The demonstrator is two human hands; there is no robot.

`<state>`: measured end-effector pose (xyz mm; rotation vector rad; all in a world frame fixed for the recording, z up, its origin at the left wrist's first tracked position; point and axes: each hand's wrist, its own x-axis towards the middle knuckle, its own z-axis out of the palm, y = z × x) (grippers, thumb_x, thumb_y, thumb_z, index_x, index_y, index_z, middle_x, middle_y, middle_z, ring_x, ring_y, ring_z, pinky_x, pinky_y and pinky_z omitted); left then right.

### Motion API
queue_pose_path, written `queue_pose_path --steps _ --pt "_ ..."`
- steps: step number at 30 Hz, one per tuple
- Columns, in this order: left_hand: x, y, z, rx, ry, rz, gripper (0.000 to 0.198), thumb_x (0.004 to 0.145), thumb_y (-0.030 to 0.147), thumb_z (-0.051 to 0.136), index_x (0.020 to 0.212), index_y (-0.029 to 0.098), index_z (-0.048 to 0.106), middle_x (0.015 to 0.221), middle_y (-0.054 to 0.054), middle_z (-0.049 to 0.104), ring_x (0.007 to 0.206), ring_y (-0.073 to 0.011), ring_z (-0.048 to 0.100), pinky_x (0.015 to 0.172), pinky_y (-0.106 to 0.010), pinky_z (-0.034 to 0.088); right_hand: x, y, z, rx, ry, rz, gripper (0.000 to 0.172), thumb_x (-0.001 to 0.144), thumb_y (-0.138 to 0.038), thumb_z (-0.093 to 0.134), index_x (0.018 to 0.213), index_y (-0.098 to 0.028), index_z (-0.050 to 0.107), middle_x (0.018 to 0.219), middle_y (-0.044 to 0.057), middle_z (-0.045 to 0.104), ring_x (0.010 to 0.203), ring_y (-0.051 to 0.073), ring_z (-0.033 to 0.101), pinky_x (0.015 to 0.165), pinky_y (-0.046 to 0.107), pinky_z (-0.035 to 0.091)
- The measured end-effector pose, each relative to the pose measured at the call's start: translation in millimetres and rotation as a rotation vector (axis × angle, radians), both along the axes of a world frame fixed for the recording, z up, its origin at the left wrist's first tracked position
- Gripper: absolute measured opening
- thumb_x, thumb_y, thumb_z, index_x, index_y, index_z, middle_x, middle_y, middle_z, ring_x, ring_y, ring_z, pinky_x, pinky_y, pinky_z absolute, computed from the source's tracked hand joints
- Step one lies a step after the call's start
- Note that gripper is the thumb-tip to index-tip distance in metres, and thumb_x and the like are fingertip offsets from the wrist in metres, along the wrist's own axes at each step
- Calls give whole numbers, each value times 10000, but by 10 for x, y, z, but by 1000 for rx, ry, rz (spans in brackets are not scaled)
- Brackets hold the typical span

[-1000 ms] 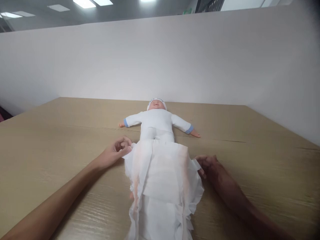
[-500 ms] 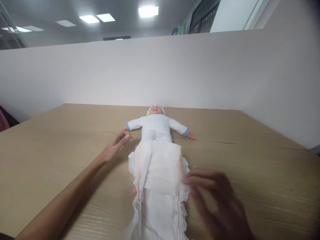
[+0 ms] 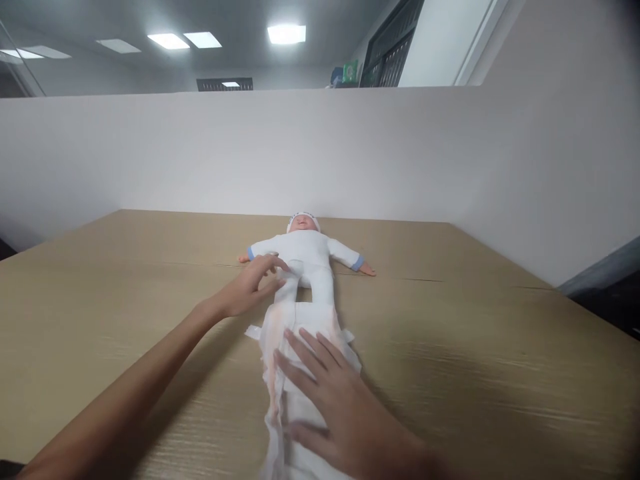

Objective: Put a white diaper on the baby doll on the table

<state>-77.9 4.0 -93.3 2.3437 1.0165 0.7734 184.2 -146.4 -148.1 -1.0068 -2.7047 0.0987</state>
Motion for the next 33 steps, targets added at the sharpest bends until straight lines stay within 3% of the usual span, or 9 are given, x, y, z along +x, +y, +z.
queue_pose_path --steps 5,9,13,15,19,22,25,28,33 --pt "106 -11 49 111 147 -185 332 1108 227 489 1418 295 587 1432 -71 654 1343 -285 559 1161 -489 458 -35 -247 -240 97 -8 100 969 1025 -751 591 1780 -254 241 1809 133 296 1656 392 353 1274 559 473" --pt "205 -91 146 172 289 -348 654 931 -8 513 1507 299 552 1559 -75 603 1448 -300 522 1204 -488 454 -99 -425 -525 374 -5 41 744 1108 -613 526 1742 -259 364 1713 131 496 1502 408 568 1110 501 602" --pt "289 -199 191 215 461 -509 740 859 7 638 1543 277 549 1646 -104 569 1481 -353 518 1213 -522 452 -108 -556 -619 564 2 6 607 1134 -562 464 1686 -309 477 1608 72 637 1348 371 692 1007 458 659" --pt "311 -239 166 251 540 -569 769 856 62 703 1573 290 543 1687 -105 539 1495 -378 519 1216 -550 452 -93 -586 -610 569 -7 11 593 1131 -584 457 1665 -330 506 1586 50 660 1329 354 708 992 443 675" --pt "344 -269 53 324 678 -625 1021 765 66 782 1681 360 439 1805 -75 373 1609 -404 417 1248 -573 439 -77 -631 -618 586 15 -13 564 1115 -588 509 1630 -361 550 1569 15 675 1334 343 716 1010 440 686" --pt "404 -262 -16 416 735 -658 1122 712 66 832 1711 329 393 1847 -73 267 1657 -407 340 1275 -571 421 -90 -681 -656 584 35 -23 617 1089 -669 520 1621 -361 563 1585 20 659 1347 349 712 1017 445 687" --pt "485 -251 -38 534 739 -729 985 754 147 845 1660 248 472 1855 -41 236 1662 -381 321 1300 -547 406 -104 -721 -688 568 64 -47 609 1084 -659 546 1615 -362 572 1596 16 648 1355 358 710 1024 443 683" --pt "544 -242 -35 579 716 -777 698 832 206 796 1509 194 625 1820 -45 335 1639 -357 365 1300 -511 412 -103 -733 -704 561 87 -42 566 1101 -604 554 1611 -362 576 1596 13 648 1361 349 708 1032 436 678" --pt "589 -205 -50 558 657 -848 575 782 215 828 1344 309 747 1748 16 477 1570 -361 454 1318 -508 372 -87 -720 -707 541 99 -37 537 1113 -574 545 1606 -363 580 1608 19 635 1370 335 705 1045 427 671"
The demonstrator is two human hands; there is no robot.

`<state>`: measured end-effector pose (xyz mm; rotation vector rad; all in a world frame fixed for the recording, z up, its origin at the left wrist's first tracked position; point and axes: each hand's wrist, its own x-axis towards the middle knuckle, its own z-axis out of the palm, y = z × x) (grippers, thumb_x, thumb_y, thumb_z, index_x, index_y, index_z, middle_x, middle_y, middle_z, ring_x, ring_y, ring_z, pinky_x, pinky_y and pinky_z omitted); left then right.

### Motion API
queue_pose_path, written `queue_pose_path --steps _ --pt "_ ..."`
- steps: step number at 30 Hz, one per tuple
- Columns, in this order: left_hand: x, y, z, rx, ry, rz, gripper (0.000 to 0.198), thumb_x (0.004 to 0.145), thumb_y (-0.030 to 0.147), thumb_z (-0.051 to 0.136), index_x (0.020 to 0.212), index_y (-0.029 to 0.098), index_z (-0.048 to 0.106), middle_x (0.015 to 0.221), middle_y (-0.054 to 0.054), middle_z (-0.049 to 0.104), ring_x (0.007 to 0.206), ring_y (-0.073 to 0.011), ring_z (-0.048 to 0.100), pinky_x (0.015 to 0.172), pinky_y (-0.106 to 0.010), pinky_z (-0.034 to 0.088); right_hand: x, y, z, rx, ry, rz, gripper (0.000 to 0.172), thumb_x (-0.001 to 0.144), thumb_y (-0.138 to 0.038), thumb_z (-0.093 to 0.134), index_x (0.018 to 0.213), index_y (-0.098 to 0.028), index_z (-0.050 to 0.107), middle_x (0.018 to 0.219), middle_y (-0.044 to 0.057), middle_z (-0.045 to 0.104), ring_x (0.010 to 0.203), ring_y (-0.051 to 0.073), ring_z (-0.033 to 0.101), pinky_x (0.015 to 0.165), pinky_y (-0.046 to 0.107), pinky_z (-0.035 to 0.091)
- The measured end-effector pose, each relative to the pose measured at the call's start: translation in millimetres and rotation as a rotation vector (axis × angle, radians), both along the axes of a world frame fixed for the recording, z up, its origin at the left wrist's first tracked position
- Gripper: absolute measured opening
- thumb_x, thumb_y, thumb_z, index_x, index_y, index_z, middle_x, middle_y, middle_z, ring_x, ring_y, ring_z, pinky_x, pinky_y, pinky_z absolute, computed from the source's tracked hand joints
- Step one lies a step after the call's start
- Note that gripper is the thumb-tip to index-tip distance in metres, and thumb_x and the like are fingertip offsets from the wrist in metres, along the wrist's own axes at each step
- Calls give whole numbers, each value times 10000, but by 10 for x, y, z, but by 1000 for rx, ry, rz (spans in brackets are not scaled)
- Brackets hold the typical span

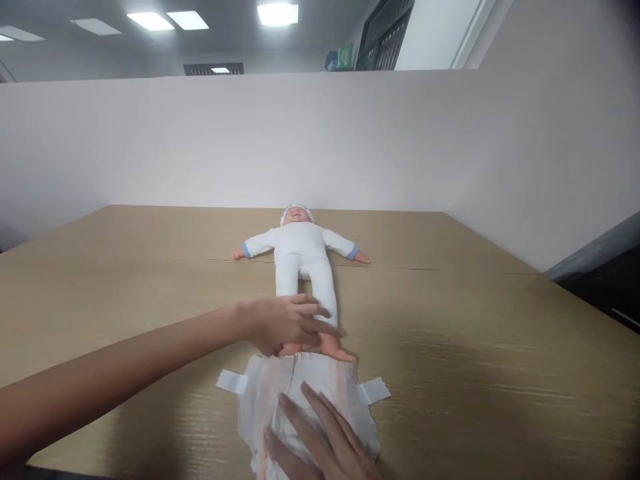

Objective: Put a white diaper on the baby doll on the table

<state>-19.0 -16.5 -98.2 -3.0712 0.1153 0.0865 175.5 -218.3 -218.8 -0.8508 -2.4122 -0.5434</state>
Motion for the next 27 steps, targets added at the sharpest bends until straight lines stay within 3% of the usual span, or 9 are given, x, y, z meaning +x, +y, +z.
queue_pose_path --steps 5,8,12,16,19,22,27 --pt "75 34 -36 20 -54 -62 637 738 257 856 1365 288 745 1675 -14 567 1447 -386 511 1264 -510 400 -7 14 -9 25 6 -7 528 1118 -556 540 1613 -375 572 1615 2 629 1346 333 719 1045 421 670" --pt "144 50 -46 66 -61 -129 561 737 231 854 1288 277 764 1540 -61 674 1298 -367 567 1174 -490 437 -15 10 -20 12 14 -10 516 1126 -548 528 1610 -377 573 1627 0 618 1377 322 698 1075 416 655" --pt "199 78 -68 128 -135 -187 261 900 107 703 1070 297 754 1215 -62 789 1096 -293 610 997 -431 462 -17 -8 -31 0 20 -9 548 1102 -577 573 1617 -387 563 1628 2 619 1398 327 681 1071 418 656" --pt "159 85 -62 99 -164 -105 144 1052 195 575 1008 247 702 1098 -100 786 1009 -289 601 908 -430 452 1 -14 -21 -17 26 -13 550 1105 -579 566 1624 -399 549 1638 -8 610 1404 330 673 1068 423 657" --pt "101 61 56 -1 -183 -20 175 1022 180 590 1150 229 698 1116 -110 786 989 -297 605 928 -441 451 16 9 0 -49 15 13 568 1113 -577 554 1644 -380 522 1644 5 606 1435 326 646 1085 423 648" --pt "65 33 277 -144 -211 80 396 964 167 639 1351 245 666 1252 -100 779 1012 -301 611 935 -450 450 30 67 43 -104 8 43 601 1102 -584 578 1654 -359 504 1647 37 603 1466 327 616 1109 439 632" --pt "55 36 623 -422 -281 206 374 1006 248 655 1376 283 692 1319 -65 766 1175 -310 608 1059 -437 461 98 268 245 -239 -28 82 658 1079 -646 588 1664 -362 488 1687 38 557 1536 329 542 1135 447 609"
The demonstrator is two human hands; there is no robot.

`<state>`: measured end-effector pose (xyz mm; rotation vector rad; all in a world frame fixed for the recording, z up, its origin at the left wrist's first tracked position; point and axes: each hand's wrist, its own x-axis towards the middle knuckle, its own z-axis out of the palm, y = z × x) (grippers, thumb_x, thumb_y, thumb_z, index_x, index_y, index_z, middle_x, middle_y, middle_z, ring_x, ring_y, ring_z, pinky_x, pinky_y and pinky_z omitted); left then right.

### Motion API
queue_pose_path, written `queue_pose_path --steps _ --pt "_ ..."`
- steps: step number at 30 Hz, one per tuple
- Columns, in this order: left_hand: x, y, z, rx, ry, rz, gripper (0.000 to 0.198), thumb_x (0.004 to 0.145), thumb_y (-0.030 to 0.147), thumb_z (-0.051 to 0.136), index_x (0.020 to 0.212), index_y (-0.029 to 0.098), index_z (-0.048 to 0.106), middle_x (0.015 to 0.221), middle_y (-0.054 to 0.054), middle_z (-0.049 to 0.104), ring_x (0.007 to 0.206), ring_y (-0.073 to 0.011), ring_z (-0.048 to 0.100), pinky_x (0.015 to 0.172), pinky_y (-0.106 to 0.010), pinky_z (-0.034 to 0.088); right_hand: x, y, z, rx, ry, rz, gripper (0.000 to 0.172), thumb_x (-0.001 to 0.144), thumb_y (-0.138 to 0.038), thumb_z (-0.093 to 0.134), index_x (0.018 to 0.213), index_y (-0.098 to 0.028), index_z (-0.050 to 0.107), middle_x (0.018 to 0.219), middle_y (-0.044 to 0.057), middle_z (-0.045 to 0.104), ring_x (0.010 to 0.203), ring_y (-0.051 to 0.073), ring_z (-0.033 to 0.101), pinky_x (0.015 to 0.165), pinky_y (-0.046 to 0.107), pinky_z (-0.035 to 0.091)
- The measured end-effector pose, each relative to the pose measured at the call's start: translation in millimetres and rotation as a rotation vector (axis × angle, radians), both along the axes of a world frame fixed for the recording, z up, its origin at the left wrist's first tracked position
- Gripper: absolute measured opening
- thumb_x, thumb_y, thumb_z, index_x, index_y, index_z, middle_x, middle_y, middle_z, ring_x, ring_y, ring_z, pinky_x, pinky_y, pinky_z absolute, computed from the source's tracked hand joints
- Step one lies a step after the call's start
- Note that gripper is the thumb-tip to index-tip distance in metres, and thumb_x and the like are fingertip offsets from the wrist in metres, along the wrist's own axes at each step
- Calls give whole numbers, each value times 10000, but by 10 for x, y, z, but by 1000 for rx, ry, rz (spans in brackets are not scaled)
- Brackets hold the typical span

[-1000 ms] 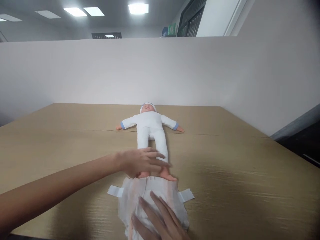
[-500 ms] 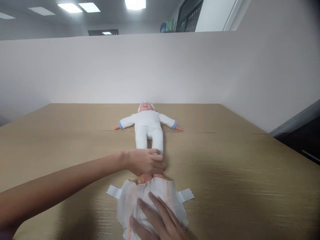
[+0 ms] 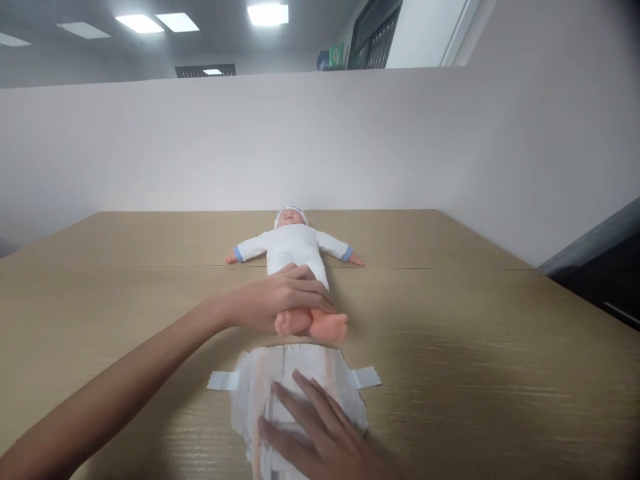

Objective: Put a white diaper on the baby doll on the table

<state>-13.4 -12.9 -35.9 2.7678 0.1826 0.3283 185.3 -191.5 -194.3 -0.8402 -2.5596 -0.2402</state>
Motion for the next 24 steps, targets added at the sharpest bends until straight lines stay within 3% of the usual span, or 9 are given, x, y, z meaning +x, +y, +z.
queue_pose_path --steps 3,6,10,14,17,19,24 --pt "-9 29 122 -87 -35 64 313 1023 270 676 1332 298 718 1306 -44 772 1248 -309 607 1153 -455 441 57 184 176 -192 -7 7 813 1017 -738 634 1710 -372 418 1749 44 468 1600 345 461 1174 474 584" --pt "-37 70 210 -148 -84 124 278 1008 294 715 1284 284 740 1298 -45 775 1300 -318 595 1150 -471 465 79 420 323 -315 12 -59 809 1009 -714 668 1713 -416 403 1782 64 404 1632 390 405 1194 571 564" --pt "-70 138 325 -198 -145 179 260 987 371 749 1228 274 767 1297 -56 771 1324 -339 585 1131 -494 487 37 776 512 -311 -11 -95 760 958 -665 770 1638 -420 533 1754 85 453 1603 441 434 1185 631 563" --pt "-95 228 438 -257 -193 175 267 965 415 793 1194 277 788 1293 -51 765 1290 -338 603 1093 -481 504 -75 984 674 -323 1 -100 643 985 -551 787 1573 -353 617 1693 70 540 1592 386 471 1266 580 498" --pt "-133 315 484 -247 -231 172 320 959 392 809 1262 292 788 1290 -52 758 1247 -323 616 1076 -472 505 -210 1008 662 -438 73 -244 625 1094 -585 599 1641 -289 539 1703 109 525 1598 379 463 1277 621 473" --pt "-166 379 494 -218 -258 190 335 949 404 820 1264 296 792 1253 -51 763 1220 -317 618 1079 -481 501 -307 1019 584 -529 81 -340 685 1118 -638 498 1687 -257 478 1762 148 425 1644 423 368 1277 692 430" --pt "-218 518 488 -168 -351 145 351 911 406 870 1222 264 788 1166 -70 768 1118 -258 634 1011 -425 515 -427 1221 362 -614 39 -422 764 1088 -653 543 1738 -283 385 1839 142 233 1712 432 141 1354 730 197"
